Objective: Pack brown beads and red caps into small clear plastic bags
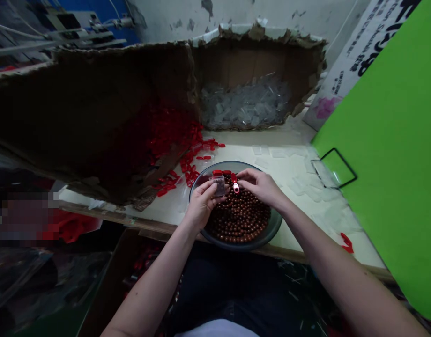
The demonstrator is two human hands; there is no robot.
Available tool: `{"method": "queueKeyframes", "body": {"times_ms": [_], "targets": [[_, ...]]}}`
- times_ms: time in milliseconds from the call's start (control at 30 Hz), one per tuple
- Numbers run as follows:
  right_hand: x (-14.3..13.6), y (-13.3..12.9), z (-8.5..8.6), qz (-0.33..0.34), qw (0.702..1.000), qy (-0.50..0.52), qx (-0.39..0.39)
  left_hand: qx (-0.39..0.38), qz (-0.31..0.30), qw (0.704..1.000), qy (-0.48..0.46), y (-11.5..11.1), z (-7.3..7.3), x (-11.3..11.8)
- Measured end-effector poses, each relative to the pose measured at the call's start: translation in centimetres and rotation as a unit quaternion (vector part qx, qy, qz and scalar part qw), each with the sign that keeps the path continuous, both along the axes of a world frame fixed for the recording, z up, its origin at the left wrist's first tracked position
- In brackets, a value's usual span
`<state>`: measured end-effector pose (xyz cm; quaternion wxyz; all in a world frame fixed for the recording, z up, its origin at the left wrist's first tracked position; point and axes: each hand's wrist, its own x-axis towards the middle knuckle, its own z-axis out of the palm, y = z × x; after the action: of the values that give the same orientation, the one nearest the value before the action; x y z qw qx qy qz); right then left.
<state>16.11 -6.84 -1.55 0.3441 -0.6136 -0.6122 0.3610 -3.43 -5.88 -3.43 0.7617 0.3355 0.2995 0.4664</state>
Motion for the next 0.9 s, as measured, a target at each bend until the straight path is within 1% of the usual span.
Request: {"method": "queueKeyframes", "body": {"times_ms": [67, 133, 233, 333, 433, 500, 700, 800, 900], "targets": [[0.9, 0.8, -0.7, -0.047, 0.990, -0.134, 0.022, 0.000, 0.026, 1.000, -0.003, 0.0, 0.0, -0.1], [1.0, 1.4, -1.3, -0.065, 0.975, -0.211, 0.009, 0.004, 0.056, 0.998, 0.000, 0.0, 0.0, -0.1], [-0.2, 2.3, -2.1, -0.060, 0.967, -0.245, -0.028, 0.017, 0.080, 0.997, 0.017, 0.0, -0.2, 0.0], [-1.6, 3.5, -2.8, -0.066, 0.953, -0.290, -0.054, 0.028, 0.085, 0.995, 0.032, -0.1, -0.1, 0.0], [-2.3, 4.3, -3.3, -0.071, 0.938, -0.334, -0.066, 0.033, 0.087, 0.995, 0.043, -0.2, 0.0, 0.0], [-2.3, 4.4, -3.4, -0.068, 0.936, -0.340, -0.068, 0.033, 0.088, 0.994, 0.047, -0.3, 0.1, 0.0], [-3.0, 3.1, -3.5, -0.067, 0.940, -0.329, -0.063, 0.043, 0.072, 0.994, 0.069, -0.2, -0.1, 0.0], [-3.0, 3.1, -3.6, -0.072, 0.950, -0.293, -0.074, 0.047, 0.066, 0.994, 0.076, -0.2, -0.4, 0.0], [-2.2, 3.2, -3.1, -0.072, 0.967, -0.230, -0.085, 0.049, 0.067, 0.993, 0.085, -0.2, -0.5, 0.0]]}}
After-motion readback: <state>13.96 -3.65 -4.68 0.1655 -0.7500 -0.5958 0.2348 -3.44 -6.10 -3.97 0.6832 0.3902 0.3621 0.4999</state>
